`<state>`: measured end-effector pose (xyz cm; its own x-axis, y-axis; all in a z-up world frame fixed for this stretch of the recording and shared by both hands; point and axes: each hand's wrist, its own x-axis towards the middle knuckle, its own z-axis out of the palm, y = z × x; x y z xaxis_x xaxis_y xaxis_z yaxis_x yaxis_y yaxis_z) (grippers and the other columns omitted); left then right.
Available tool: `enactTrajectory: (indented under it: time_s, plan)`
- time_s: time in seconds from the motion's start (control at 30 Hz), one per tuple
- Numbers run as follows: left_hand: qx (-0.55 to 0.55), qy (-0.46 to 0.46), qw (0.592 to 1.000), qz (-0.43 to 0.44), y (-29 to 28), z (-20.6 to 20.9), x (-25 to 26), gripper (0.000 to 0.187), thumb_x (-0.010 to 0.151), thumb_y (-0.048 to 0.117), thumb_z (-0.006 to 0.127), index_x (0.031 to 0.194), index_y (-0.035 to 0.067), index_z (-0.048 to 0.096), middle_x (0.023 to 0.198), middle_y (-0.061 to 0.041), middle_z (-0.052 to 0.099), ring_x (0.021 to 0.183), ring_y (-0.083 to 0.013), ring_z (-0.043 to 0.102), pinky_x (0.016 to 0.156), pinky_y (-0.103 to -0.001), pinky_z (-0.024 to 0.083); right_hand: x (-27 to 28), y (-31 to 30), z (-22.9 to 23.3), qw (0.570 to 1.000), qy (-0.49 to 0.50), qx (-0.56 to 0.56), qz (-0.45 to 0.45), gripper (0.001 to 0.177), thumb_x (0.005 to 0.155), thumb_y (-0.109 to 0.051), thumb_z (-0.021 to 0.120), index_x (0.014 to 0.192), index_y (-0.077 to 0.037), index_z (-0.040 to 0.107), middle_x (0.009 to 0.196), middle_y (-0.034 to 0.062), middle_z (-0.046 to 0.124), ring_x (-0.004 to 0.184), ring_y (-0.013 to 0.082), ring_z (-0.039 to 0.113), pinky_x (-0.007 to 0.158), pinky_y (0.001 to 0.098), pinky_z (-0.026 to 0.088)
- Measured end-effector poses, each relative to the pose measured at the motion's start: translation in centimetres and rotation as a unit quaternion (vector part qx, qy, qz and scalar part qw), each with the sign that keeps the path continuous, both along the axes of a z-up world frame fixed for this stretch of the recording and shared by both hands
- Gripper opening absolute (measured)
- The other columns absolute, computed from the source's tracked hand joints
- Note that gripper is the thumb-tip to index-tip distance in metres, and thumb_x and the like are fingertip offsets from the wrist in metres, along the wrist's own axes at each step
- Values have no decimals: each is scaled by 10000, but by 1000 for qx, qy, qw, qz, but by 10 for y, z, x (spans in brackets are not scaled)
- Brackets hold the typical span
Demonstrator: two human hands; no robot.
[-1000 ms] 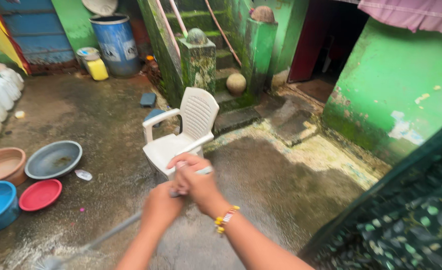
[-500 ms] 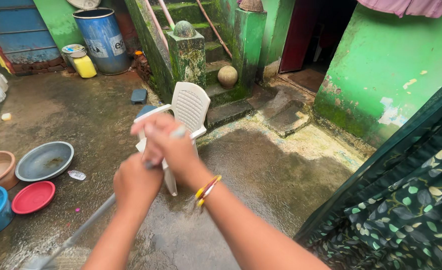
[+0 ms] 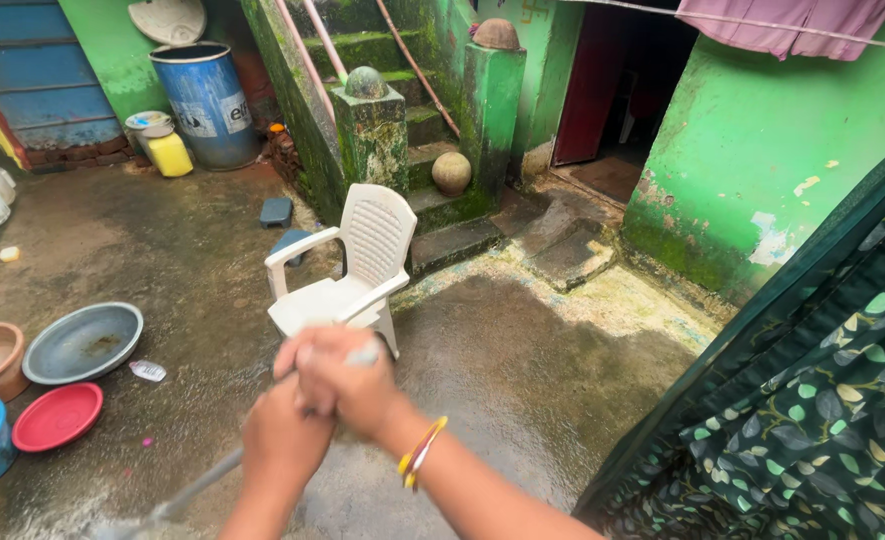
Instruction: The person holds a long pole with a brush attached and scrubs a wet concrete floor in an outdoor area. The person moves around plastic buckets, bowls, and a white chair while scrubbing the ground.
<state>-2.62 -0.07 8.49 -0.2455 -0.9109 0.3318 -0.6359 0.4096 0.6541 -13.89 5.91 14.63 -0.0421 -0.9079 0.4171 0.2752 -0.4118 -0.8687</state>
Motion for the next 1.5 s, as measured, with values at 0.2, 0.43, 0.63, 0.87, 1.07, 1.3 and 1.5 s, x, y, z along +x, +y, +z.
enactTrajectory:
  time_s: [0.2,0.43,0.63,0.87,1.07,1.3,1.5]
  plan:
    - [89,-71,992,-52,-15,-123,60,385,800,280,692,1184,282,678,959,-177,770,995,-394,722,851,-487,570,40,4,-122,996,-14,29,84,190,1079,-87,518,983,2,655,731,10,583,641,70,543,640,230,464]
    - [124,-118,985,18,-10,4,24,416,854,302,640,1265,244,623,989,-201,745,999,-435,688,846,-533,535,15,-16,-28,999,39,23,-16,190,972,-132,570,904,10,675,701,33,655,600,100,608,563,246,485]
    - [49,-39,998,-30,24,130,-38,303,842,378,627,937,118,749,942,-208,741,947,-439,698,810,-534,543,-33,1,105,994,-81,-60,-30,180,966,-137,568,958,14,667,532,-47,421,432,60,387,477,270,415]
    - [74,-21,996,-50,31,87,-33,262,855,366,613,949,159,744,927,-210,736,942,-441,685,814,-530,539,-37,4,58,995,-96,-25,-12,199,949,-138,585,897,40,658,530,-38,398,429,63,342,446,254,339]
    - [165,-46,984,-48,9,-54,28,206,791,265,608,900,178,759,940,-169,767,967,-385,721,835,-491,565,6,0,-80,997,-11,65,-37,200,913,-124,537,885,30,662,609,46,567,515,137,532,491,274,424]
    - [199,-149,969,9,-4,-43,40,247,875,351,615,1021,194,736,1017,-200,734,1039,-413,681,875,-517,542,18,-14,-81,994,-53,81,49,158,988,-91,568,955,30,663,621,24,551,546,112,511,564,270,470]
    - [76,-74,993,-52,16,90,-11,234,797,249,609,932,146,771,940,-214,741,946,-433,706,827,-523,549,-24,2,67,999,-32,-7,-20,188,937,-110,592,949,66,657,524,10,466,438,134,490,495,325,495]
